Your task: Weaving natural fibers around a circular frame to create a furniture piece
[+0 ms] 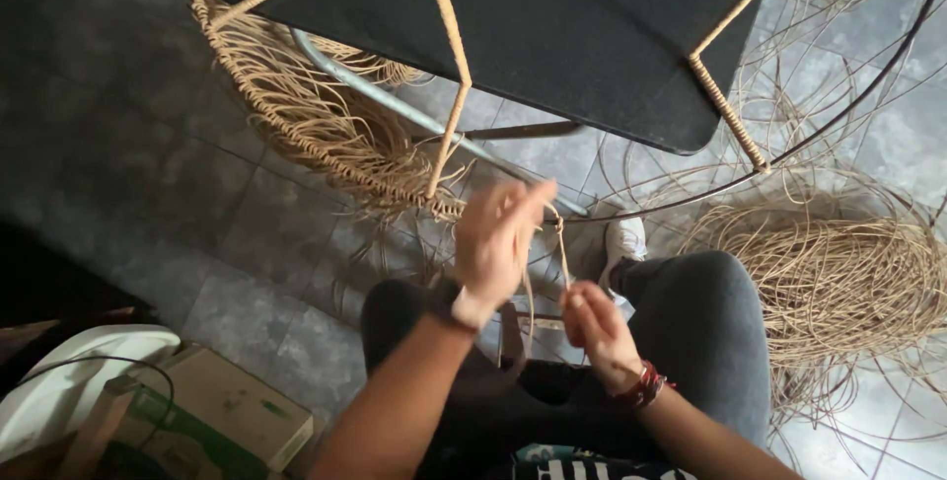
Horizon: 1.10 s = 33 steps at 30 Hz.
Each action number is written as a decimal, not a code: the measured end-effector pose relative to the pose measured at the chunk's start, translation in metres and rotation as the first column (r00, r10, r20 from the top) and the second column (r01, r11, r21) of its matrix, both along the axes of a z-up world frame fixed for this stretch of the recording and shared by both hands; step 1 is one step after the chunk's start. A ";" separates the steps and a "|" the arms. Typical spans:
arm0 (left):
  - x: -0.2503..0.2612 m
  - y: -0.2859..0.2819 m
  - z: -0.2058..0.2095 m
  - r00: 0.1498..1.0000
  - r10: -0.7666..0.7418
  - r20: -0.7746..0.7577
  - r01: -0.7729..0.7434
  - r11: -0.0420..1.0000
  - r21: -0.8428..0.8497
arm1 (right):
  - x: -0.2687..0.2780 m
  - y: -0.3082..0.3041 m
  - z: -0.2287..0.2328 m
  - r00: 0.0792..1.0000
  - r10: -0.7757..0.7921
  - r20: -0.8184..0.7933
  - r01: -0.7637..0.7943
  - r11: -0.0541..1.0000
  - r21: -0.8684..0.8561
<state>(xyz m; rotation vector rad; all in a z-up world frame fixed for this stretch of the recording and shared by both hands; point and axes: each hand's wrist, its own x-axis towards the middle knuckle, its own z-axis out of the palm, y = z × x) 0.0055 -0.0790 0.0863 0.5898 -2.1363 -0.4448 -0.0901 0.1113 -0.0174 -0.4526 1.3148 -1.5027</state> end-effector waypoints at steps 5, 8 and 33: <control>0.032 0.086 -0.030 0.944 -0.086 -0.319 0.327 0.378 0.866 | -0.019 -0.020 0.043 0.576 0.586 -0.569 -0.502 0.804 0.320; 0.028 0.094 -0.092 0.890 0.065 -0.451 0.399 0.367 0.840 | -0.048 -0.020 0.031 0.128 0.365 -0.922 -0.419 0.863 0.283; 0.072 0.029 -0.163 0.994 0.106 0.032 -0.100 0.738 0.668 | -0.026 -0.174 0.048 0.102 0.471 -0.876 -0.414 0.821 0.393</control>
